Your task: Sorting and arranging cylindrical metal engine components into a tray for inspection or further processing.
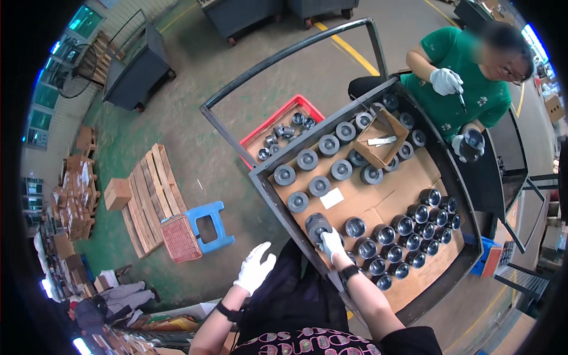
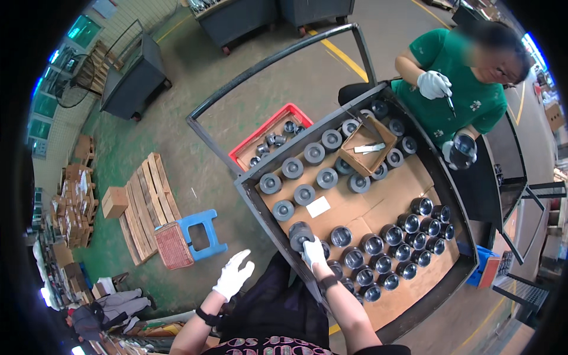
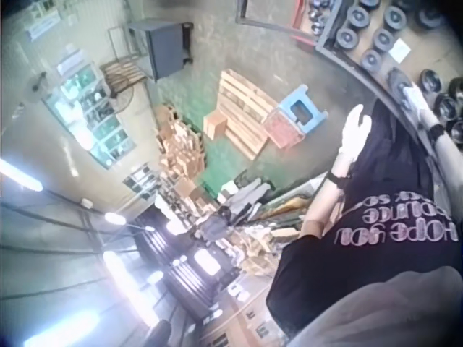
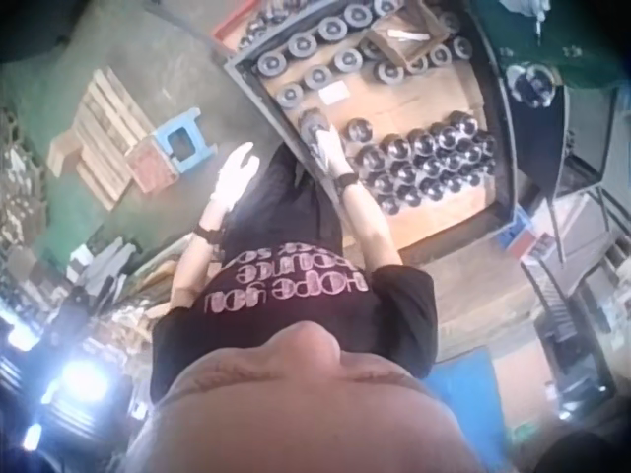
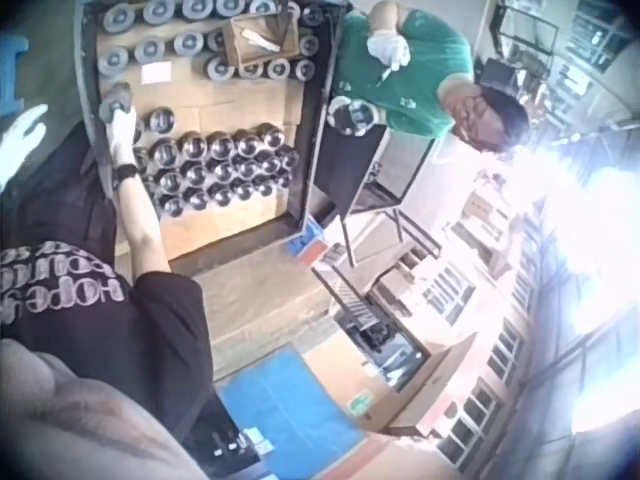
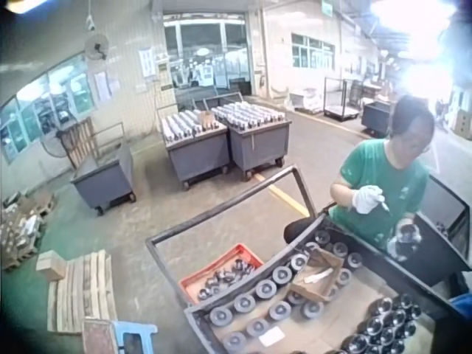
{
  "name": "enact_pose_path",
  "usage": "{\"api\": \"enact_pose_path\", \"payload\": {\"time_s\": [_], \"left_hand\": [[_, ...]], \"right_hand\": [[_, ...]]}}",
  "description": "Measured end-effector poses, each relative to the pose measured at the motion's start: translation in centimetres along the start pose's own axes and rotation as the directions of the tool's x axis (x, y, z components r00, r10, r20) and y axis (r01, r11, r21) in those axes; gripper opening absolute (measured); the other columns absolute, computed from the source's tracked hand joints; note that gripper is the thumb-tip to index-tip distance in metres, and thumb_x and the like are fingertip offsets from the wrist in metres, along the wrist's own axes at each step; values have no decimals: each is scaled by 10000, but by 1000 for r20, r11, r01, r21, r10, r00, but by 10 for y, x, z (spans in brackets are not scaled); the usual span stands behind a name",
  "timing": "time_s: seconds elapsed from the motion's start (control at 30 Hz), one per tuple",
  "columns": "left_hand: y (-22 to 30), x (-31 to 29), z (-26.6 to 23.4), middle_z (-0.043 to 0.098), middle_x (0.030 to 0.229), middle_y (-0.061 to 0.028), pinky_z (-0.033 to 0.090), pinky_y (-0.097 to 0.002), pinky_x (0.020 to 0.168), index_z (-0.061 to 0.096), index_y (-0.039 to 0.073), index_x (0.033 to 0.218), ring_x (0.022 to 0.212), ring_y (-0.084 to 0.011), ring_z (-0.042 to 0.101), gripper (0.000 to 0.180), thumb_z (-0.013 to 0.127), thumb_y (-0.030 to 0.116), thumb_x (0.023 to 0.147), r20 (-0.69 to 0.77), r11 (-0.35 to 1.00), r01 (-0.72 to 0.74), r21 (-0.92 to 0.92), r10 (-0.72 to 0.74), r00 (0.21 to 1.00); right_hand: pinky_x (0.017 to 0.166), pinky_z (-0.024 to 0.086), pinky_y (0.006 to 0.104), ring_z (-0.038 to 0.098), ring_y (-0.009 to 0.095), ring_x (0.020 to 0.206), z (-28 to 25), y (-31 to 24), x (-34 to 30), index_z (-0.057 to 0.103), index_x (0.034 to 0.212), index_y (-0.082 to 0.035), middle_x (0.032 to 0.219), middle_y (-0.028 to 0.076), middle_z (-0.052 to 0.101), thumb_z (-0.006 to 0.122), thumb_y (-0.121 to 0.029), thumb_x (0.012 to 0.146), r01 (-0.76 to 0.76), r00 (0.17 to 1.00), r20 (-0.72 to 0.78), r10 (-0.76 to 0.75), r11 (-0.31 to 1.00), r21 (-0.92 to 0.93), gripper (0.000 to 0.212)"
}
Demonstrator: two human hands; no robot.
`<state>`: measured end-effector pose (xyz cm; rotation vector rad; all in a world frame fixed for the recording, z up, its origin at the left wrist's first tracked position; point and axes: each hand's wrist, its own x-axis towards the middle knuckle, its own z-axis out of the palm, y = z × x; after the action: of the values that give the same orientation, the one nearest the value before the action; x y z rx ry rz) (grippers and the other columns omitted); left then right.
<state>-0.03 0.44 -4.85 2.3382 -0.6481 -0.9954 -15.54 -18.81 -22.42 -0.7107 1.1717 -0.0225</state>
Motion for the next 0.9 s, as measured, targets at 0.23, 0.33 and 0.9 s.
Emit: {"api": "enact_pose_path", "payload": {"time_s": [0.23,0.33,0.9], "left_hand": [[6,-8,16,559,1360,-146,386,-363,1084,550,26,1329,1279,-282,505,444,541,302,981,3,968,-126,-219,129,992],[42,-59,-2,666,1172,-111,441,-353,994,624,10,1221,1145,-226,583,362,563,270,977,-102,887,-157,-433,124,987],[-13,-167,-30,595,1279,-99,433,-508,1042,540,61,1257,1199,-263,554,375,373,326,1051,-67,-132,-72,-989,-38,997]], "right_hand": [[547,460,244,538,89,589,29,-35,-136,410,1467,-138,883,58,642,507,-55,853,443,832,460,-310,870,-216,627],[585,466,238,544,88,642,40,-39,-164,310,1517,-168,948,75,640,535,-111,893,424,714,645,-272,901,-90,665],[1098,371,413,449,367,1316,36,-29,-276,489,1382,-40,1425,216,471,538,-267,899,916,352,701,-620,74,-395,535]]}}
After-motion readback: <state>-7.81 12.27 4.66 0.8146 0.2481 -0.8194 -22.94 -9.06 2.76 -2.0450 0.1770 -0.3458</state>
